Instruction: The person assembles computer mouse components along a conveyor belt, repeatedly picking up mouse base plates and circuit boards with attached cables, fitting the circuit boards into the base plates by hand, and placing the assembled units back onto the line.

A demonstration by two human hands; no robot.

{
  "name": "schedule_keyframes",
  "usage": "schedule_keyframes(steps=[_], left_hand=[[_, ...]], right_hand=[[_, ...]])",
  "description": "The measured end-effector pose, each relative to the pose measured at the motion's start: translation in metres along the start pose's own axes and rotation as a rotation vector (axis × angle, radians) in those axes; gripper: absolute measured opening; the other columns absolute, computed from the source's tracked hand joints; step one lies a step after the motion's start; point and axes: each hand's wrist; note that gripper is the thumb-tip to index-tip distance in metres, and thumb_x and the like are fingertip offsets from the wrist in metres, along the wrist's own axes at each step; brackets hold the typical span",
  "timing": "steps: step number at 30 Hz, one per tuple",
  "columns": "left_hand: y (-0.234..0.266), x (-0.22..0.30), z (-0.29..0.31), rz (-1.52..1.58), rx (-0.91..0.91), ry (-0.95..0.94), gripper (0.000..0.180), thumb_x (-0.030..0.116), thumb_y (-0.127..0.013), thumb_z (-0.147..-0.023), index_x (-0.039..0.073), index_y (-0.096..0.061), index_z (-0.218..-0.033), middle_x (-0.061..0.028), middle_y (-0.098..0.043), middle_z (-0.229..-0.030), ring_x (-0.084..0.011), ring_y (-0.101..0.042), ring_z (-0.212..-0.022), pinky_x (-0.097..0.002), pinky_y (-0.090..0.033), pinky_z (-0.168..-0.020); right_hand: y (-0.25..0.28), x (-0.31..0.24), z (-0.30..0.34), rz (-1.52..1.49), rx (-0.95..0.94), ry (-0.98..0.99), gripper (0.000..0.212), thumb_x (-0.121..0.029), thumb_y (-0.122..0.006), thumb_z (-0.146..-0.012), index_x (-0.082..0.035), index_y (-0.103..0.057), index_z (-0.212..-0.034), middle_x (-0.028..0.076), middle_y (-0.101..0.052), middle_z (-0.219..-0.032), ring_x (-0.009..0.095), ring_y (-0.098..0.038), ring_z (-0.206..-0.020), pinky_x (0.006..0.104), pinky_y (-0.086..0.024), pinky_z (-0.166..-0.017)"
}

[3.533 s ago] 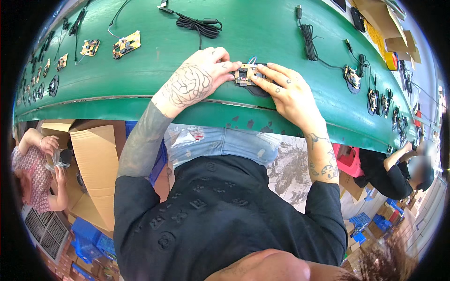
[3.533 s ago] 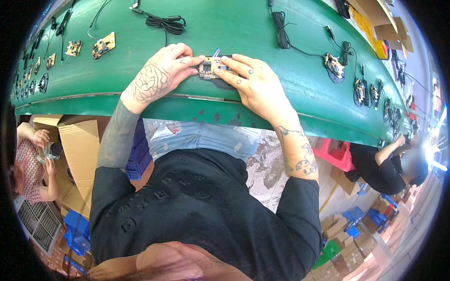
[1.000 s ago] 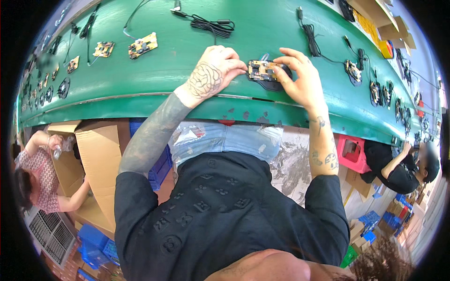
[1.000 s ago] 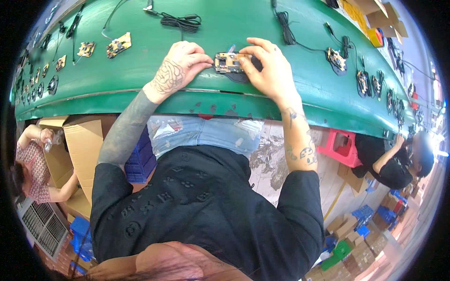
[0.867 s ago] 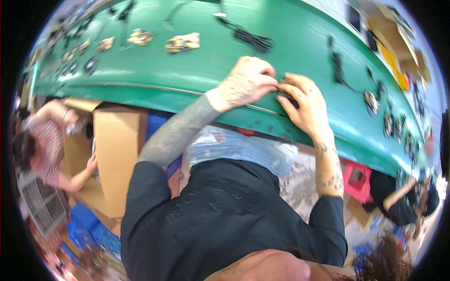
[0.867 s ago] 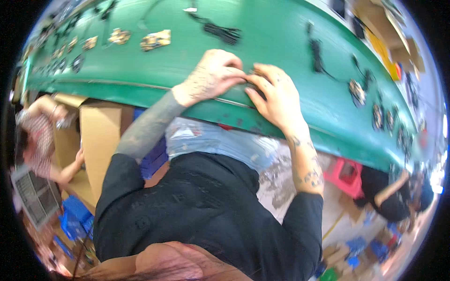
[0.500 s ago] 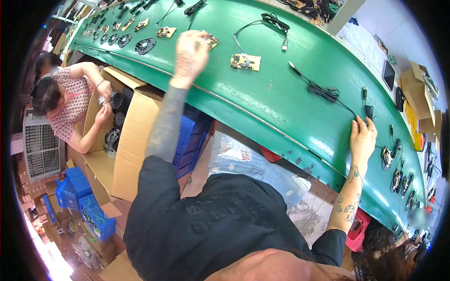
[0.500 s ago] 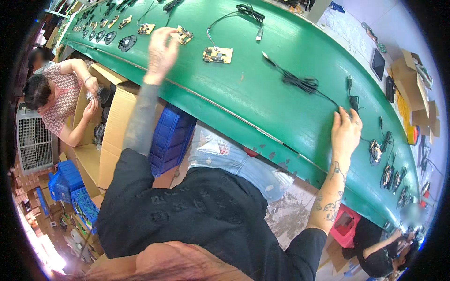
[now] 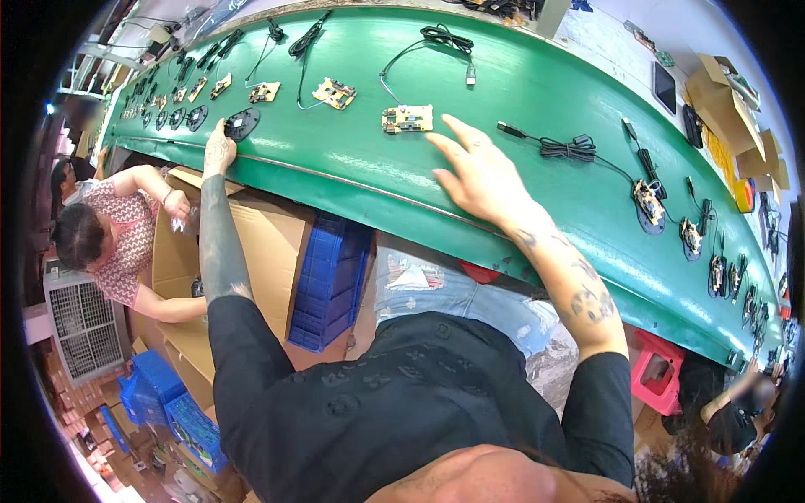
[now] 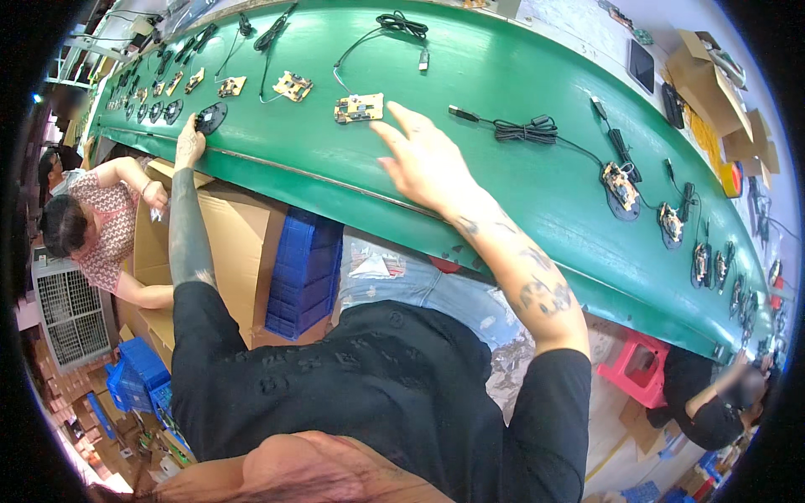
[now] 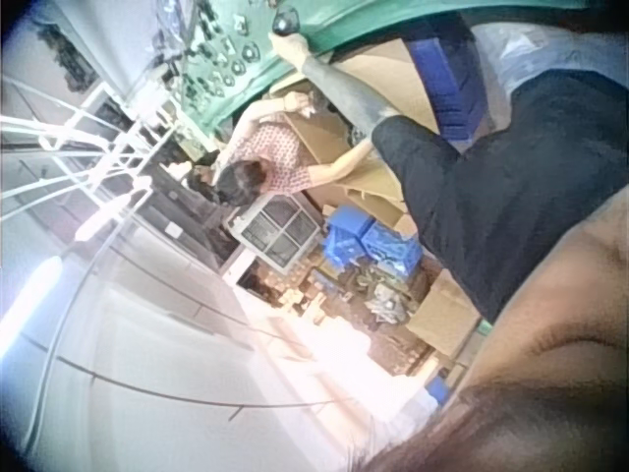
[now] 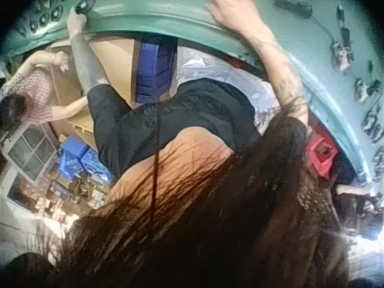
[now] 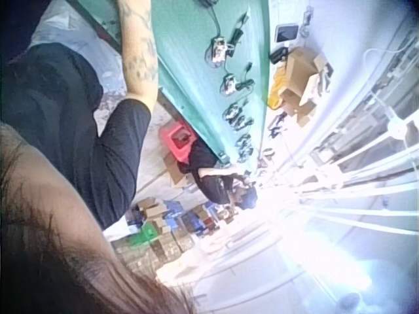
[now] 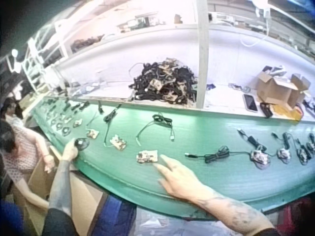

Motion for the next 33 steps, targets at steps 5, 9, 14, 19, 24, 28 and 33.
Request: schedule_keyframes(steps=[5, 9, 14, 19, 24, 28, 33], left_hand=[[0.019, 0.075, 0.057, 0.232, -0.01, -0.239, 0.049, 0.007, -0.065, -0.087, 0.001, -0.053, -0.134, -0.0225, -0.063, -0.123, -0.0372, -0.062, -0.113, -0.0408, -0.048, -0.098], [0.032, 0.163, 0.117, 0.367, 0.053, -0.458, 0.044, 0.008, -0.067, -0.087, 0.003, -0.057, -0.129, -0.0202, -0.063, -0.12, -0.0361, -0.06, -0.112, -0.0408, -0.048, -0.097], [0.042, 0.261, 0.163, 0.464, 0.047, -0.595, 0.041, 0.014, -0.071, -0.084, 0.006, -0.061, -0.123, -0.0167, -0.062, -0.113, -0.0357, -0.059, -0.104, -0.0427, -0.048, -0.092], [0.031, 0.33, 0.185, 0.473, 0.0, -0.685, 0.042, 0.021, -0.075, -0.082, 0.011, -0.064, -0.121, -0.0102, -0.062, -0.113, -0.0282, -0.058, -0.109, -0.0405, -0.044, -0.095], [0.03, 0.364, 0.195, 0.521, 0.02, -0.736, 0.042, 0.023, -0.076, -0.08, 0.013, -0.065, -0.119, -0.007, -0.062, -0.112, -0.026, -0.059, -0.107, -0.0395, -0.043, -0.094], [0.027, 0.379, 0.197, 0.52, 0.038, -0.797, 0.043, 0.024, -0.076, -0.079, 0.013, -0.063, -0.119, -0.0051, -0.061, -0.109, -0.0232, -0.058, -0.104, -0.0392, -0.043, -0.092], [0.029, 0.393, 0.207, 0.493, 0.065, -0.806, 0.038, 0.028, -0.075, -0.081, 0.015, -0.066, -0.115, -0.006, -0.057, -0.124, -0.0256, -0.055, -0.116, -0.0417, -0.041, -0.097]], right_hand=[[-0.047, 0.019, -0.048, 0.088, 0.095, 0.059, 0.041, -0.025, -0.069, -0.088, -0.017, -0.062, -0.127, 0.016, -0.054, -0.138, 0.035, -0.05, -0.128, 0.0432, -0.043, -0.106], [-0.036, 0.037, -0.046, 0.024, 0.054, 0.05, 0.03, -0.024, -0.067, -0.09, -0.019, -0.068, -0.12, 0.012, -0.062, -0.125, 0.032, -0.057, -0.119, 0.0414, -0.048, -0.1], [0.003, 0.061, -0.004, 0.01, 0.06, 0.006, 0.028, -0.02, -0.07, -0.089, -0.017, -0.069, -0.116, 0.012, -0.062, -0.125, 0.032, -0.057, -0.118, 0.0403, -0.048, -0.101], [0.051, 0.082, 0.037, 0.051, 0.041, -0.23, 0.027, -0.022, -0.067, -0.092, -0.014, -0.07, -0.117, 0.012, -0.064, -0.124, 0.031, -0.06, -0.115, 0.0389, -0.049, -0.097], [0.062, 0.052, 0.054, -0.228, 0.139, -0.305, 0.025, -0.024, -0.062, -0.096, -0.012, -0.07, -0.117, 0.011, -0.07, -0.108, 0.029, -0.066, -0.101, 0.0355, -0.051, -0.088], [0.064, 0.037, 0.062, -0.307, 0.156, -0.284, 0.025, -0.024, -0.061, -0.097, -0.014, -0.069, -0.119, 0.009, -0.069, -0.101, 0.025, -0.066, -0.091, 0.0337, -0.052, -0.083], [0.055, 0.044, 0.064, -0.359, 0.166, -0.28, 0.025, -0.025, -0.061, -0.098, -0.014, -0.069, -0.119, 0.009, -0.07, -0.096, 0.022, -0.065, -0.084, 0.0322, -0.051, -0.079]])
Point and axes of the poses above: each hand's wrist, its own z-axis away from the middle knuckle, its own y-axis out of the back of the hand, x = y × z
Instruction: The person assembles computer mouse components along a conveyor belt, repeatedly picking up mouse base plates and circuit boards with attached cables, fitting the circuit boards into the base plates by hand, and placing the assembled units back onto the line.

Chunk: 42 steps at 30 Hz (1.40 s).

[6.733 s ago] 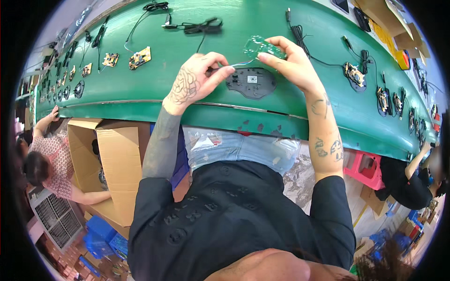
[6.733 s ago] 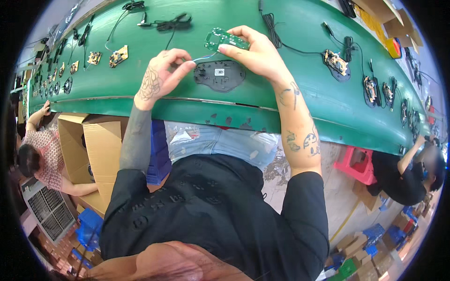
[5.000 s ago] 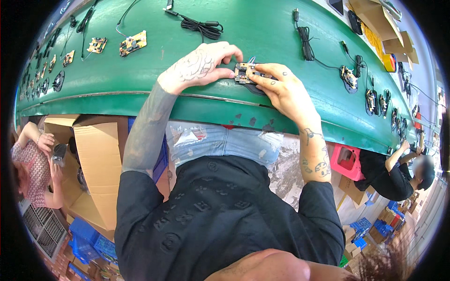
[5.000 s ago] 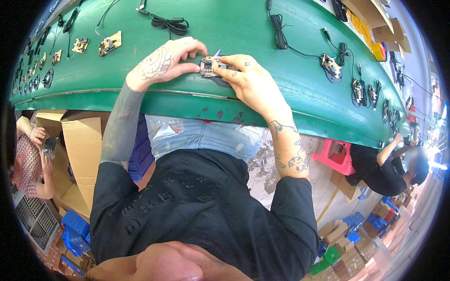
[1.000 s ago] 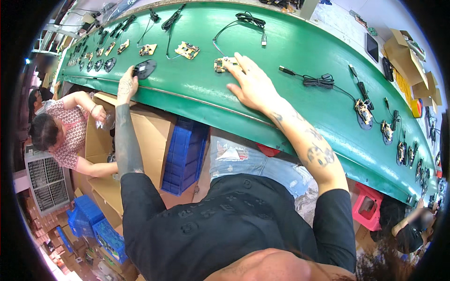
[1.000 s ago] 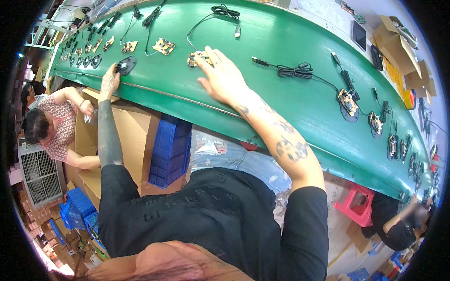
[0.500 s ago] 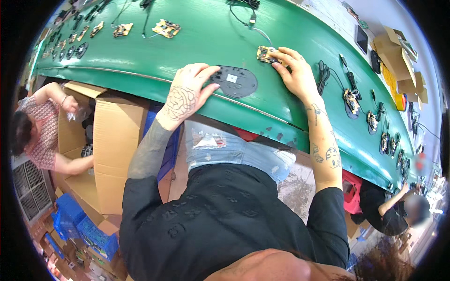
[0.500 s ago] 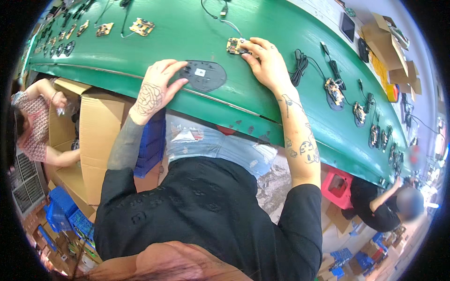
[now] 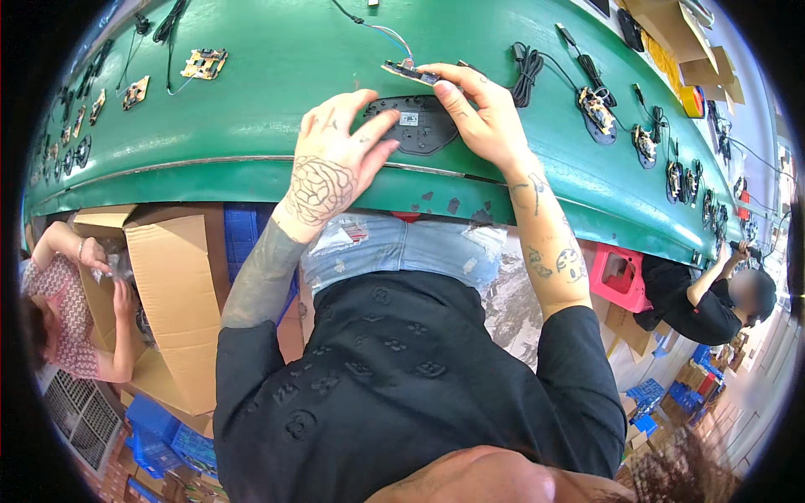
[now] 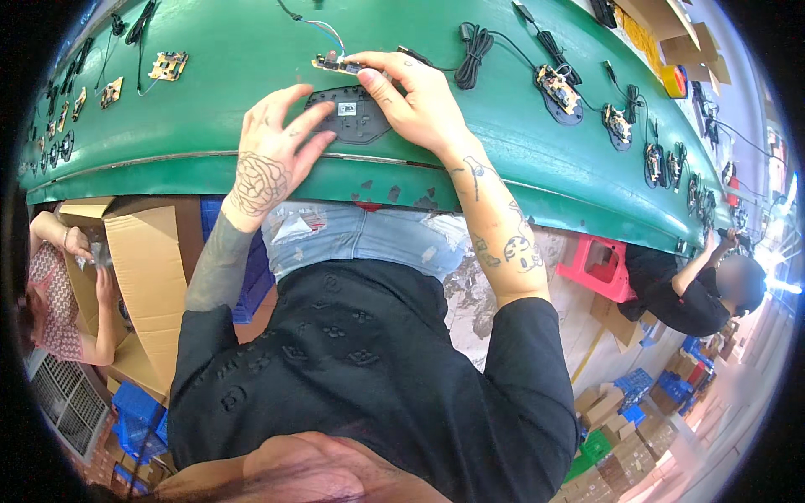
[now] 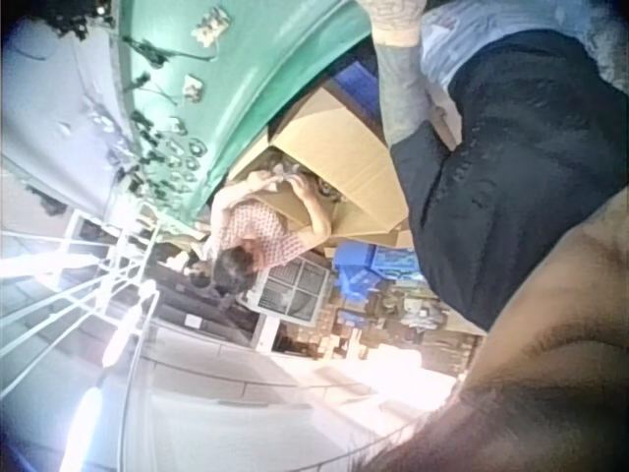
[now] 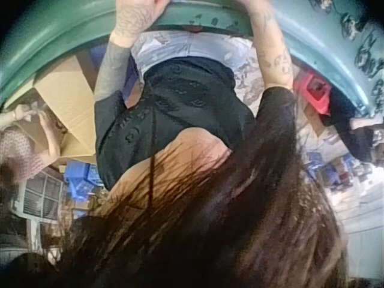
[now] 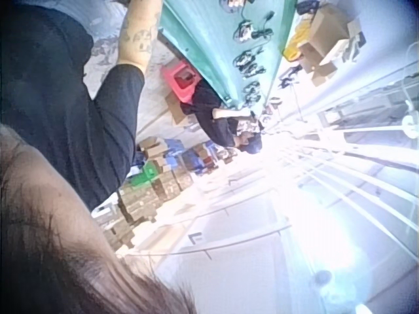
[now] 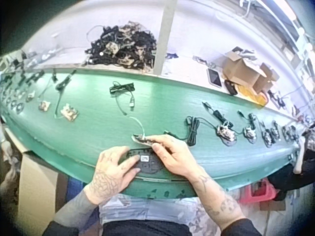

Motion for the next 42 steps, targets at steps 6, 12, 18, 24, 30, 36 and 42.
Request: schedule_keyframes(steps=[6, 12, 18, 24, 30, 36, 42], left_hand=[[-0.01, 0.014, 0.003, -0.033, -0.081, -0.007, 0.039, 0.033, -0.072, -0.084, 0.018, -0.067, -0.119, -0.0086, -0.052, -0.137, -0.0284, -0.048, -0.127, -0.0434, -0.038, -0.102], [-0.012, 0.013, 0.001, -0.029, -0.083, -0.019, 0.04, 0.033, -0.073, -0.083, 0.017, -0.067, -0.119, -0.0087, -0.053, -0.137, -0.0285, -0.049, -0.127, -0.0434, -0.038, -0.102], [-0.006, 0.003, -0.012, 0.128, 0.164, 0.015, 0.05, 0.031, -0.075, -0.082, 0.014, -0.06, -0.127, -0.0102, -0.053, -0.137, -0.029, -0.048, -0.128, -0.0433, -0.036, -0.105], [0.002, -0.033, -0.061, 0.214, 0.024, -0.286, 0.037, 0.018, -0.077, -0.082, 0.006, -0.062, -0.114, -0.0087, -0.065, -0.117, -0.0271, -0.054, -0.124, -0.0402, -0.041, -0.101], [0.005, -0.033, -0.044, 0.483, -0.107, 0.025, 0.016, 0.016, -0.073, -0.088, 0.003, -0.064, -0.091, -0.0074, -0.062, -0.08, -0.0187, -0.061, -0.072, -0.0303, -0.051, -0.063], [-0.01, -0.025, -0.021, 0.422, -0.026, 0.188, 0.01, 0.01, -0.069, -0.089, 0.003, -0.062, -0.088, -0.0079, -0.058, -0.081, -0.0195, -0.06, -0.069, -0.03, -0.05, -0.059], [-0.014, -0.023, -0.02, 0.213, -0.088, 0.083, 0.011, 0.012, -0.071, -0.083, 0.007, -0.061, -0.083, -0.0069, -0.055, -0.081, -0.0242, -0.058, -0.073, -0.0353, -0.047, -0.066]], right_hand=[[-0.007, 0.011, 0.006, -0.109, -0.005, -0.125, 0.027, -0.027, -0.061, -0.098, -0.011, -0.069, -0.118, 0.008, -0.072, -0.098, 0.019, -0.066, -0.087, 0.0306, -0.052, -0.08], [-0.007, 0.016, 0.006, -0.139, 0.045, -0.126, 0.029, -0.029, -0.061, -0.099, -0.01, -0.069, -0.119, 0.007, -0.072, -0.1, 0.017, -0.066, -0.088, 0.0294, -0.052, -0.08], [-0.006, 0.017, 0.007, -0.151, 0.063, -0.105, 0.029, -0.029, -0.059, -0.1, -0.008, -0.068, -0.118, 0.005, -0.072, -0.096, 0.015, -0.066, -0.084, 0.0284, -0.052, -0.078], [0.006, 0.013, 0.011, -0.751, -0.003, -0.167, 0.046, -0.04, -0.044, -0.106, -0.001, -0.059, -0.124, 0.01, -0.071, -0.089, 0.013, -0.066, -0.071, 0.0224, -0.046, -0.059], [0.028, 0.019, 0.007, -0.802, -0.123, -0.476, 0.036, -0.03, -0.062, -0.098, 0.0, -0.061, -0.12, 0.008, -0.072, -0.09, 0.011, -0.066, -0.073, 0.0226, -0.048, -0.062], [0.009, 0.027, 0.0, -0.243, 0.019, -0.471, 0.038, -0.029, -0.075, -0.086, 0.001, -0.068, -0.109, 0.007, -0.074, -0.094, 0.009, -0.063, -0.076, 0.025, -0.051, -0.069], [0.007, 0.021, -0.001, -0.002, 0.06, -0.475, 0.041, -0.032, -0.077, -0.081, -0.002, -0.07, -0.109, 0.01, -0.074, -0.091, 0.013, -0.064, -0.07, 0.0286, -0.053, -0.068]])
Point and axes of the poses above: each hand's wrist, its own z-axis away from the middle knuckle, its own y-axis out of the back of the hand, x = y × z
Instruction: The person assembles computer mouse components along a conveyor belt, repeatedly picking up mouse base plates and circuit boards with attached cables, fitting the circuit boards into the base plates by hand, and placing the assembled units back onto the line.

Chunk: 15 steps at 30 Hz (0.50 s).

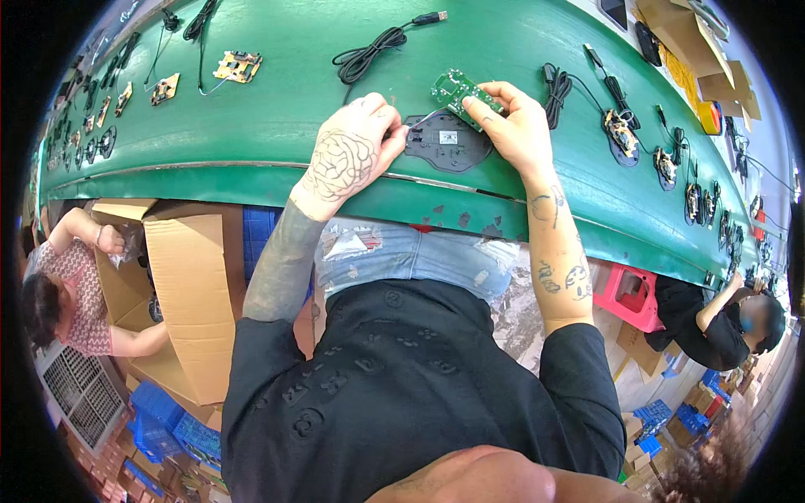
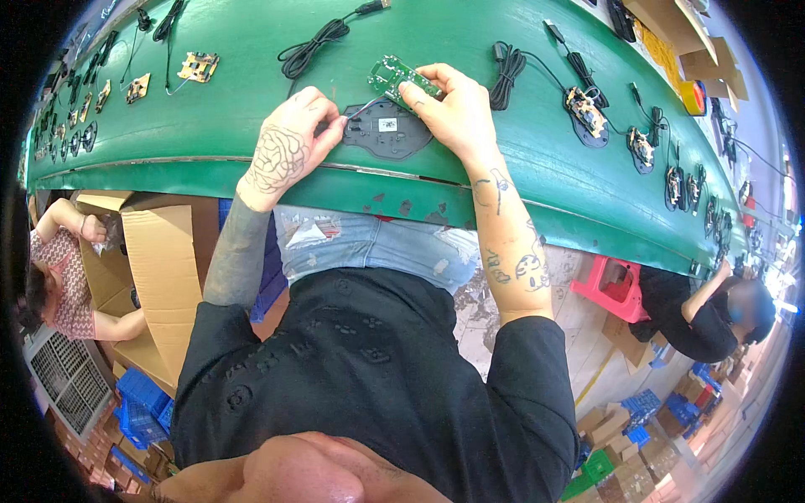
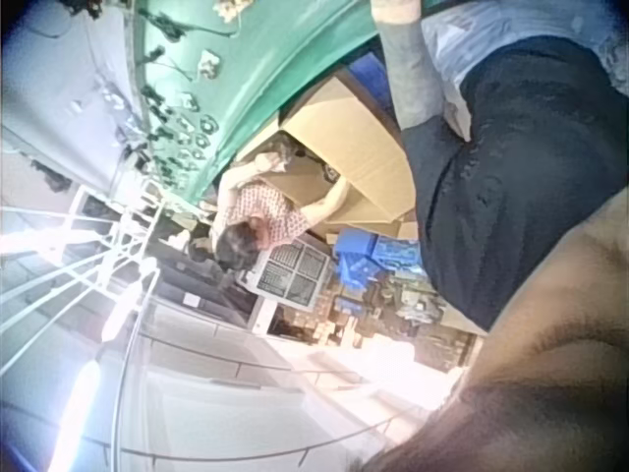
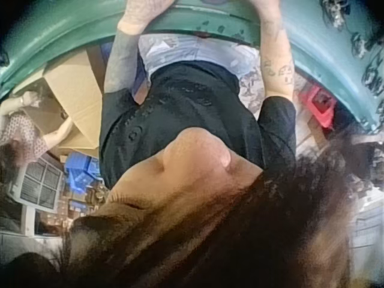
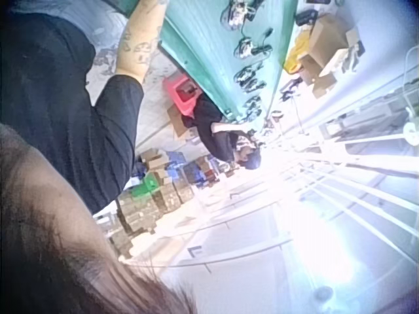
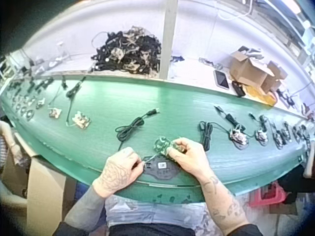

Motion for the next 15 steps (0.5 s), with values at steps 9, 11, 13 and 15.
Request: schedule_keyframes(steps=[9, 11, 13, 15], left_hand=[[0.001, -0.001, -0.011, -0.002, -0.116, -0.059, 0.013, 0.014, -0.066, -0.084, 0.012, -0.065, -0.097, -0.0061, -0.055, -0.088, -0.0245, -0.057, -0.087, -0.0378, -0.043, -0.08], [0.001, -0.004, -0.014, 0.043, -0.138, -0.096, 0.018, 0.013, -0.065, -0.085, 0.014, -0.066, -0.103, -0.0065, -0.055, -0.09, -0.0249, -0.057, -0.087, -0.0382, -0.043, -0.08], [0.0, -0.008, -0.016, 0.029, -0.212, -0.129, 0.026, 0.011, -0.064, -0.085, 0.017, -0.068, -0.11, -0.0069, -0.054, -0.092, -0.0259, -0.058, -0.088, -0.0389, -0.044, -0.081], [0.0, -0.01, -0.02, 0.051, -0.235, -0.118, 0.026, 0.011, -0.063, -0.085, 0.016, -0.068, -0.11, -0.0071, -0.055, -0.093, -0.0265, -0.058, -0.089, -0.0391, -0.045, -0.081]], right_hand=[[-0.006, -0.005, 0.005, 0.216, 0.196, 0.03, 0.043, -0.039, -0.073, -0.082, -0.006, -0.072, -0.108, 0.013, -0.073, -0.09, 0.018, -0.065, -0.066, 0.0313, -0.054, -0.067], [-0.007, -0.003, 0.003, 0.391, 0.232, 0.163, 0.04, -0.037, -0.076, -0.081, -0.01, -0.072, -0.109, 0.012, -0.073, -0.09, 0.018, -0.067, -0.067, 0.0305, -0.054, -0.067], [-0.003, -0.011, 0.006, 0.283, 0.19, 0.132, 0.037, -0.033, -0.077, -0.081, -0.01, -0.072, -0.11, 0.011, -0.072, -0.091, 0.018, -0.067, -0.069, 0.0299, -0.055, -0.068], [0.0, -0.013, 0.01, 0.177, 0.144, 0.101, 0.035, -0.029, -0.078, -0.082, -0.011, -0.072, -0.111, 0.011, -0.072, -0.091, 0.017, -0.067, -0.07, 0.0292, -0.055, -0.069]])
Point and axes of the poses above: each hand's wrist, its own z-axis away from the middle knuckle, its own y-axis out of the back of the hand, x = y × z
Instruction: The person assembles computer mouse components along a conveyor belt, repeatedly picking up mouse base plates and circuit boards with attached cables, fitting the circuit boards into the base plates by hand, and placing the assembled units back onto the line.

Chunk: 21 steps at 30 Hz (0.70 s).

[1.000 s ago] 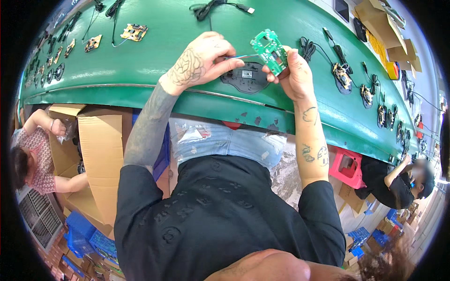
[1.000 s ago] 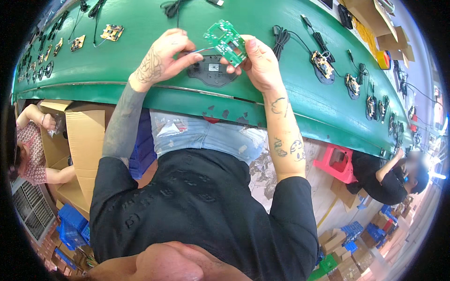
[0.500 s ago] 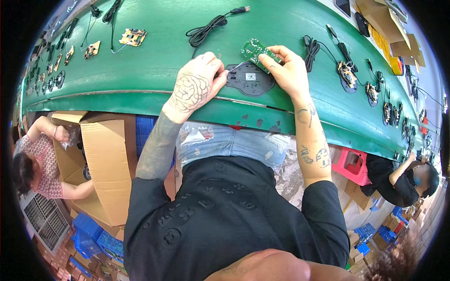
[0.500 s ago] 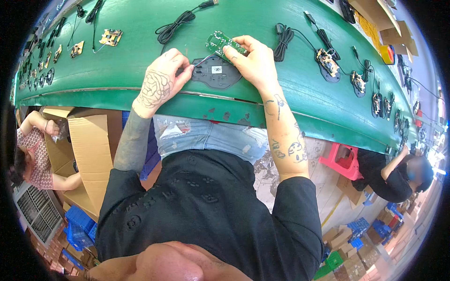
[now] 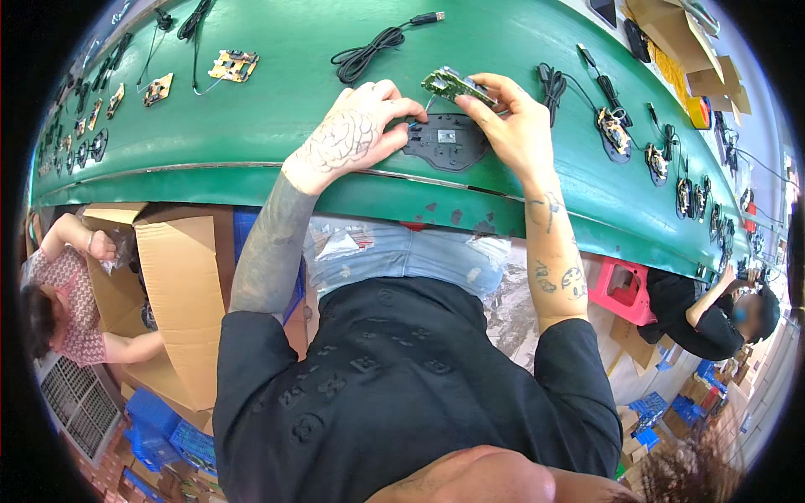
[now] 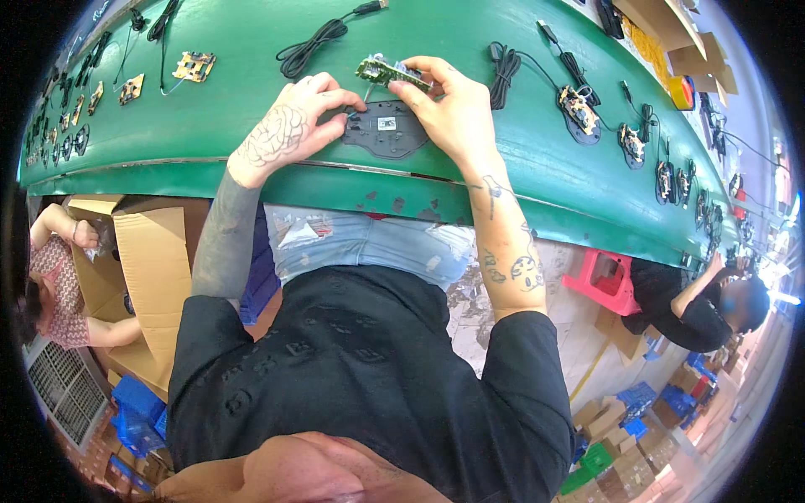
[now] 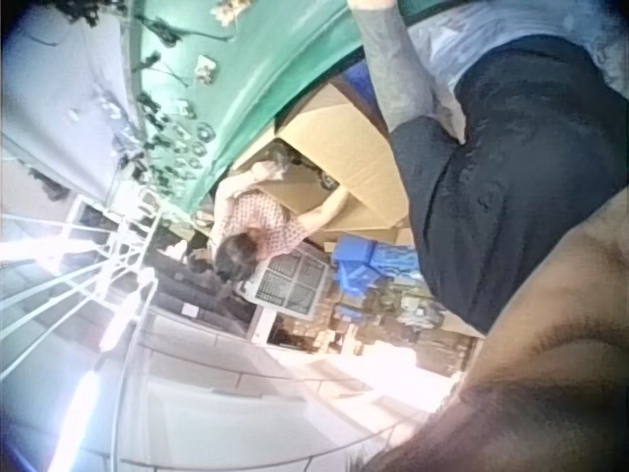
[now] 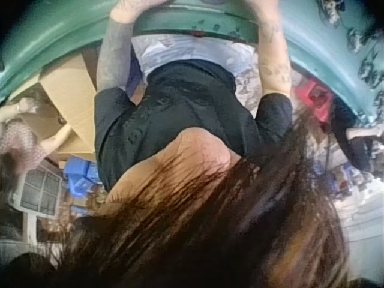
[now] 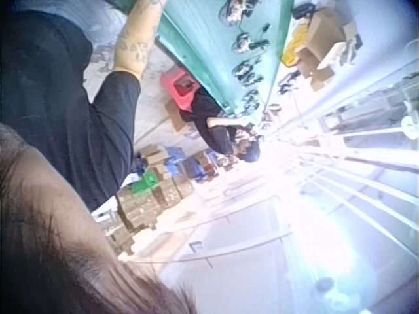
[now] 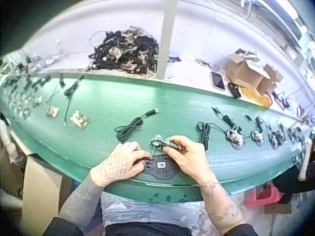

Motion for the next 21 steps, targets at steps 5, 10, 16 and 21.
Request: schedule_keyframes(steps=[5, 10, 16, 21], left_hand=[[0.011, -0.021, -0.008, 0.154, -0.207, -0.021, 0.03, 0.011, -0.063, -0.087, 0.01, -0.066, -0.117, -0.01, -0.059, -0.1, -0.0295, -0.061, -0.094, -0.0386, -0.049, -0.08], [0.013, -0.017, -0.014, 0.187, -0.257, -0.022, 0.032, 0.01, -0.064, -0.086, 0.009, -0.065, -0.118, -0.0105, -0.058, -0.099, -0.029, -0.061, -0.092, -0.0386, -0.049, -0.079], [0.01, -0.015, -0.014, 0.24, -0.192, -0.032, 0.041, 0.007, -0.068, -0.081, 0.009, -0.061, -0.121, -0.0103, -0.059, -0.098, -0.0283, -0.06, -0.089, -0.0381, -0.049, -0.077], [0.004, -0.011, -0.006, 0.373, -0.167, 0.006, 0.041, 0.007, -0.07, -0.081, 0.011, -0.062, -0.121, -0.009, -0.059, -0.101, -0.0279, -0.059, -0.09, -0.038, -0.048, -0.08]], right_hand=[[0.023, -0.004, 0.011, -0.161, -0.3, 0.236, 0.027, -0.015, -0.074, -0.086, -0.01, -0.071, -0.112, 0.009, -0.071, -0.101, 0.017, -0.069, -0.08, 0.0298, -0.055, -0.075], [0.02, -0.002, 0.028, 0.081, -0.239, 0.461, 0.022, -0.012, -0.071, -0.087, -0.015, -0.073, -0.109, 0.009, -0.066, -0.112, 0.027, -0.068, -0.091, 0.0355, -0.056, -0.079], [0.019, -0.002, 0.037, 0.234, -0.211, 0.478, 0.023, -0.011, -0.072, -0.084, -0.016, -0.073, -0.106, 0.008, -0.064, -0.112, 0.027, -0.066, -0.094, 0.0379, -0.055, -0.083], [0.017, 0.0, 0.042, 0.281, -0.231, 0.426, 0.026, -0.011, -0.071, -0.082, -0.017, -0.073, -0.107, 0.007, -0.064, -0.112, 0.028, -0.064, -0.097, 0.038, -0.054, -0.085]])
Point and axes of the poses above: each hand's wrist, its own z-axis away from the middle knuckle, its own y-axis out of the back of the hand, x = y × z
